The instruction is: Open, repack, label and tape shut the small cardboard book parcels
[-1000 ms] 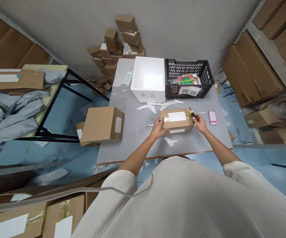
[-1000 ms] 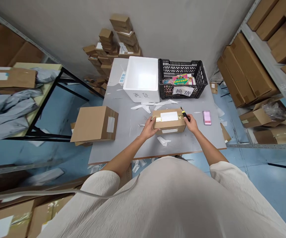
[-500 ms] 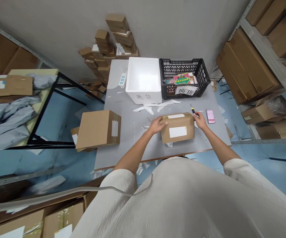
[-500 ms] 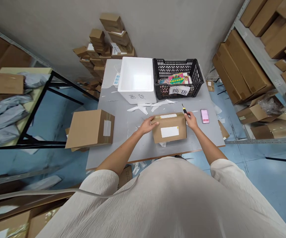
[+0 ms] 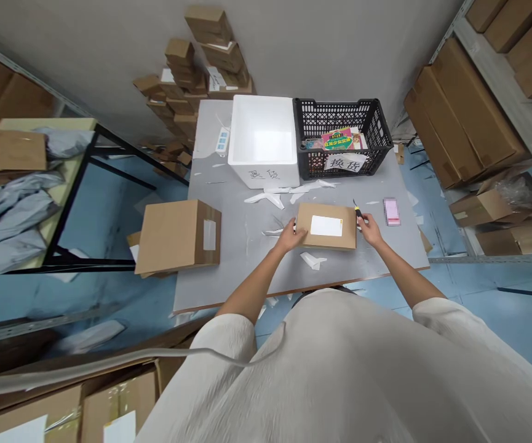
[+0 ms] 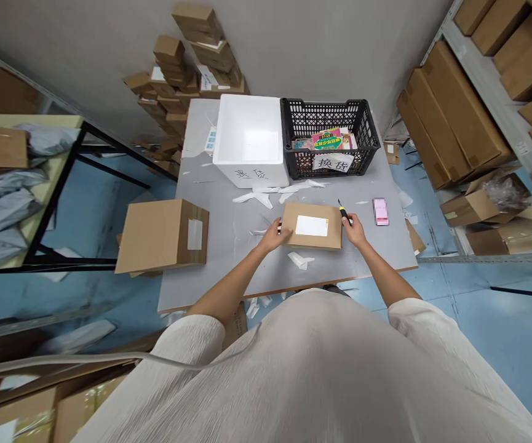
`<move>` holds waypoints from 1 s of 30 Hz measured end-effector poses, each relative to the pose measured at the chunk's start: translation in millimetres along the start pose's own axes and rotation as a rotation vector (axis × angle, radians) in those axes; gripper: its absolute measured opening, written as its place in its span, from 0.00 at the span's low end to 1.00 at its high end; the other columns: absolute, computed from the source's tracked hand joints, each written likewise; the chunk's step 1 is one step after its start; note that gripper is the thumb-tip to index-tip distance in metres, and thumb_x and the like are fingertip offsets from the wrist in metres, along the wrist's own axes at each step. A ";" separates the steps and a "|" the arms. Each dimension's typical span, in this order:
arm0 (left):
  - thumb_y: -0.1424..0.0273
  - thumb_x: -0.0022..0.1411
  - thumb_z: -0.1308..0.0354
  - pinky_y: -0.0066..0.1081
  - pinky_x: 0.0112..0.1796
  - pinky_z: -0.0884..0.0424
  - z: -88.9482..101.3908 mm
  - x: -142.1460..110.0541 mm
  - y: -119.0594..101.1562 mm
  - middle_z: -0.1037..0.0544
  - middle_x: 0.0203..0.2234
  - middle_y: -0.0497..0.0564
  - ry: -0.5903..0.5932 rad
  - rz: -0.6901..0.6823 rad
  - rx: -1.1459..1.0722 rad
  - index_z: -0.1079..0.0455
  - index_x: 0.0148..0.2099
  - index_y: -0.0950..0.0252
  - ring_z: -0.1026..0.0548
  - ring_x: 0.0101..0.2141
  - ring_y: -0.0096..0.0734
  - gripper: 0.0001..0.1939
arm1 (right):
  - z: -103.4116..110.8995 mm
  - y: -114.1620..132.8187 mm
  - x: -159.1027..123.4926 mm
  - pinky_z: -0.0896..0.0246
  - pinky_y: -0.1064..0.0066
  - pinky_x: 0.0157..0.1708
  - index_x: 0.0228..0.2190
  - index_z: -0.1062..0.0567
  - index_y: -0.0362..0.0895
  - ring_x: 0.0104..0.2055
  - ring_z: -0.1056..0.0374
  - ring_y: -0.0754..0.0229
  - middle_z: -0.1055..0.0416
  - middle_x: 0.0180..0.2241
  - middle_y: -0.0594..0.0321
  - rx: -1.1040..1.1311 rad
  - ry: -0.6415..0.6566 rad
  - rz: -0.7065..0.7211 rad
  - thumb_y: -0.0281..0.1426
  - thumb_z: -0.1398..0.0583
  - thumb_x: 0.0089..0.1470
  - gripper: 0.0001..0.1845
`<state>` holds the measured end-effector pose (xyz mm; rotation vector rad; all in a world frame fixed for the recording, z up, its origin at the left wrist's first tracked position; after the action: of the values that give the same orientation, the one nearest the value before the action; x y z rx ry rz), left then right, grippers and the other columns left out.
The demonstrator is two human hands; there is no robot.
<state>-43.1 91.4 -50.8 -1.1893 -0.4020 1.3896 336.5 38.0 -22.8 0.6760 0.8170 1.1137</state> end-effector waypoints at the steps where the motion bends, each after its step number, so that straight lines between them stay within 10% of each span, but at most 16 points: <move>1: 0.52 0.61 0.27 0.51 0.65 0.27 -0.3 -3.3 2.5 0.29 0.72 0.68 0.038 -0.015 -0.021 0.49 0.84 0.62 0.21 0.62 0.55 0.58 | -0.2 -0.8 -4.4 0.21 0.55 0.47 0.58 0.30 0.51 0.49 0.20 0.50 0.24 0.60 0.50 0.023 -0.008 -0.029 0.64 0.47 0.65 0.36; 8: 0.56 0.50 0.20 0.51 0.65 0.27 -1.1 -22.8 5.9 0.22 0.63 0.62 0.195 -0.119 -0.059 0.62 0.86 0.60 0.22 0.63 0.51 0.74 | -9.0 0.8 -27.2 0.21 0.58 0.42 0.58 0.31 0.52 0.44 0.20 0.51 0.20 0.51 0.55 0.098 -0.029 -0.171 0.61 0.43 0.65 0.32; 22: 0.45 0.68 0.34 0.51 0.61 0.27 32.0 -33.0 -52.4 0.22 0.63 0.63 -0.290 0.051 0.196 0.40 0.73 0.58 0.21 0.61 0.58 0.41 | 2.6 43.3 8.1 0.23 0.58 0.50 0.51 0.28 0.51 0.52 0.25 0.51 0.23 0.53 0.55 0.253 -0.170 0.007 0.63 0.39 0.62 0.32; 30: 0.68 0.70 0.40 0.48 0.57 0.21 23.4 -19.4 -52.3 0.30 0.66 0.63 -0.312 -0.115 0.138 0.38 0.68 0.60 0.17 0.52 0.46 0.26 | 5.1 48.4 22.5 0.29 0.50 0.62 0.51 0.25 0.47 0.58 0.26 0.45 0.23 0.57 0.46 0.180 -0.181 0.088 0.69 0.41 0.58 0.41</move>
<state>-38.8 96.0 9.3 -0.8258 -0.5748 1.4803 321.6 73.9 14.3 0.9565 0.7431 1.0481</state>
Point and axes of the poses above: each hand's wrist, its own x-axis towards the middle knuckle, its own z-axis out of the back of the hand, y = z × x, the point moved 3 cm from there along x, towards the middle knuckle
